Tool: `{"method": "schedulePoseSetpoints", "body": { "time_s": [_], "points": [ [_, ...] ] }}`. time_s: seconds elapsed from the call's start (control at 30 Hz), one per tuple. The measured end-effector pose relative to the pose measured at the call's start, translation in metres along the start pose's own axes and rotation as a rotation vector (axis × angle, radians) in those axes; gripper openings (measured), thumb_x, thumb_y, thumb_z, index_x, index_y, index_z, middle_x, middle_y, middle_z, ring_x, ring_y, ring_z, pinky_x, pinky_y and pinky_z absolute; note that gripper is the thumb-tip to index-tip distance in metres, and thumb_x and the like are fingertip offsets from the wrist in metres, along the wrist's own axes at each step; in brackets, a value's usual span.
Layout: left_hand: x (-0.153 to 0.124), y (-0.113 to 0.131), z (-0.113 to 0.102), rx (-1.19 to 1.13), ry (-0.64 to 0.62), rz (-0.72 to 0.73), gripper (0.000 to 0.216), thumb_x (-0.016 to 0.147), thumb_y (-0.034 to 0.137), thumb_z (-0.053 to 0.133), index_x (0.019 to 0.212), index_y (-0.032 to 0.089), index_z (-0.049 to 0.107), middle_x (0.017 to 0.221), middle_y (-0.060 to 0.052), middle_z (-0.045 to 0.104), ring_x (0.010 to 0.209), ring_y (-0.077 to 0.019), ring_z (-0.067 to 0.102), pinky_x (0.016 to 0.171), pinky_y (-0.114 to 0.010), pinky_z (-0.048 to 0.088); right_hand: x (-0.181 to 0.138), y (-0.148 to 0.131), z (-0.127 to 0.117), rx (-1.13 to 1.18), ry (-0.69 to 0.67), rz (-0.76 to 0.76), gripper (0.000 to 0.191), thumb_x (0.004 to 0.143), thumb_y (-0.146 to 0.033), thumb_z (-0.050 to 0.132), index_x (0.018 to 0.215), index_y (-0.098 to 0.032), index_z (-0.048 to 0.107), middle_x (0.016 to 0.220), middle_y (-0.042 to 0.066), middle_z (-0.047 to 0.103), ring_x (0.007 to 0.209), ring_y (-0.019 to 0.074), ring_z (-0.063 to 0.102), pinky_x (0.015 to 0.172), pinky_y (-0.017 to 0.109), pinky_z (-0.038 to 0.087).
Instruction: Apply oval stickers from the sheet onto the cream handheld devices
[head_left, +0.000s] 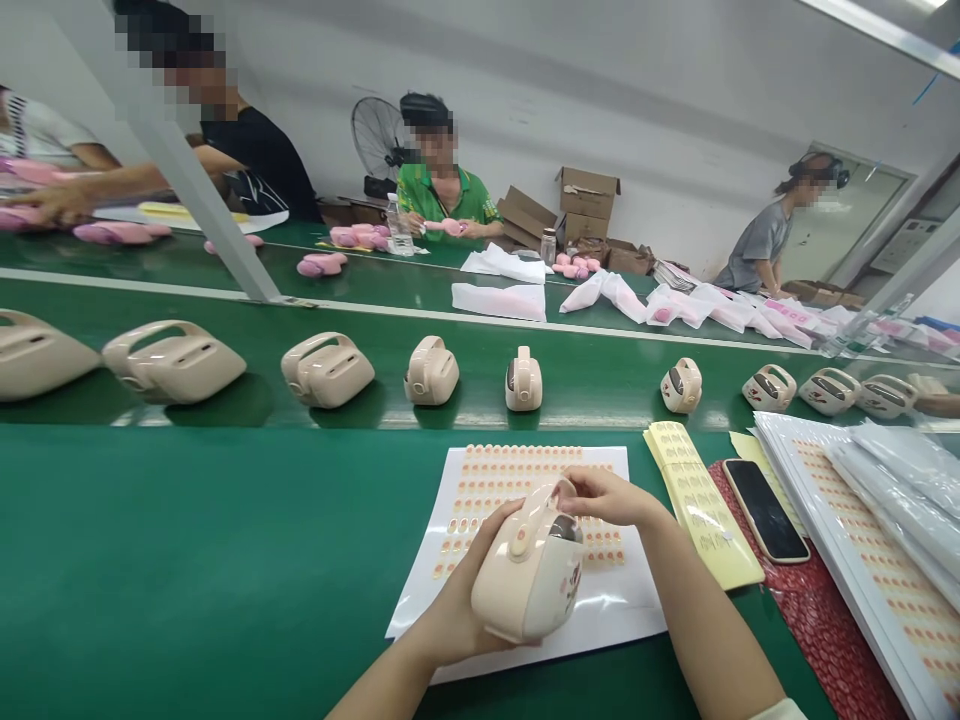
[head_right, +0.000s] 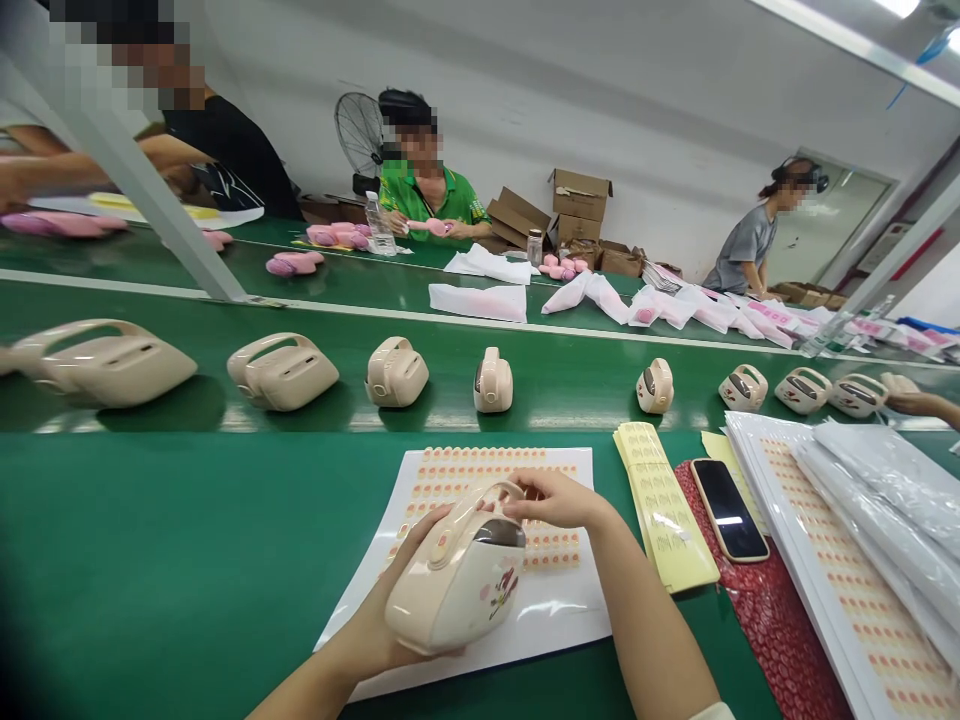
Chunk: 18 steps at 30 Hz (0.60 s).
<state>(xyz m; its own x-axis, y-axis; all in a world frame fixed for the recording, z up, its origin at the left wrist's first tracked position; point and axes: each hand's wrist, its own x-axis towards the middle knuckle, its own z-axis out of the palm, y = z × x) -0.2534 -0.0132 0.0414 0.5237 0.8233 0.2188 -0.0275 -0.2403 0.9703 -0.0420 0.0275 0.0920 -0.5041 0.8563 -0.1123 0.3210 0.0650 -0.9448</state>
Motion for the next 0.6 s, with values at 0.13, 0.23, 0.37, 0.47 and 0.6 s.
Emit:
{"method": "schedulePoseSetpoints", "body": {
  "time_s": [0.13,0.23,0.37,0.47,0.6],
  "points": [
    [0.007,-0.002,0.002,-0.096,0.078,-0.182,0.089,0.061,0.04,0.072,0.133,0.029,0.022,0.136,-0.012,0.041,0.12,-0.032,0.043,0.095,-0.045,0.038,-0.002,-0.008,-0.025,0.03,0.318,0.166,0.029,0.06,-0.042,0.063,0.061,-0.019,0.046,0.051,-0.006,0.049,0.042,0.0078,0.042,0.041,0.02,0.029],
    [0.012,-0.005,0.005,0.053,0.001,-0.338,0.064,0.074,0.039,0.056,0.131,0.024,0.03,0.13,-0.013,0.047,0.118,-0.0278,0.045,0.097,-0.044,0.036,0.016,-0.016,-0.054,-0.145,0.722,0.181,0.025,0.059,-0.037,0.063,0.058,-0.019,0.047,0.051,-0.006,0.049,0.048,0.0093,0.046,0.047,0.021,0.034],
    [0.013,-0.01,0.009,0.383,-0.166,-0.294,0.049,0.065,0.023,0.06,0.112,0.024,0.053,0.125,-0.009,0.054,0.118,-0.0286,0.044,0.101,-0.044,0.03,0.058,-0.011,-0.093,-0.274,0.939,0.224,0.015,0.066,-0.027,0.059,0.062,-0.019,0.046,0.06,-0.005,0.053,0.059,0.011,0.05,0.056,0.022,0.037],
    [0.013,-0.016,0.011,0.471,-0.204,-0.232,0.045,0.063,0.018,0.058,0.108,0.024,0.057,0.123,-0.008,0.056,0.118,-0.0273,0.044,0.099,-0.041,0.032,0.083,0.0,-0.113,-0.33,1.004,0.304,0.009,0.07,-0.022,0.057,0.07,-0.018,0.05,0.068,-0.002,0.056,0.065,0.0123,0.053,0.06,0.024,0.039],
    [0.012,-0.024,0.011,0.435,-0.192,-0.212,0.047,0.064,0.019,0.06,0.11,0.025,0.056,0.124,-0.008,0.056,0.117,-0.0273,0.045,0.099,-0.043,0.033,0.09,0.007,-0.127,-0.365,1.049,0.379,0.016,0.072,-0.018,0.059,0.085,-0.013,0.054,0.091,0.009,0.058,0.082,0.0186,0.056,0.07,0.032,0.043]
  ]
}}
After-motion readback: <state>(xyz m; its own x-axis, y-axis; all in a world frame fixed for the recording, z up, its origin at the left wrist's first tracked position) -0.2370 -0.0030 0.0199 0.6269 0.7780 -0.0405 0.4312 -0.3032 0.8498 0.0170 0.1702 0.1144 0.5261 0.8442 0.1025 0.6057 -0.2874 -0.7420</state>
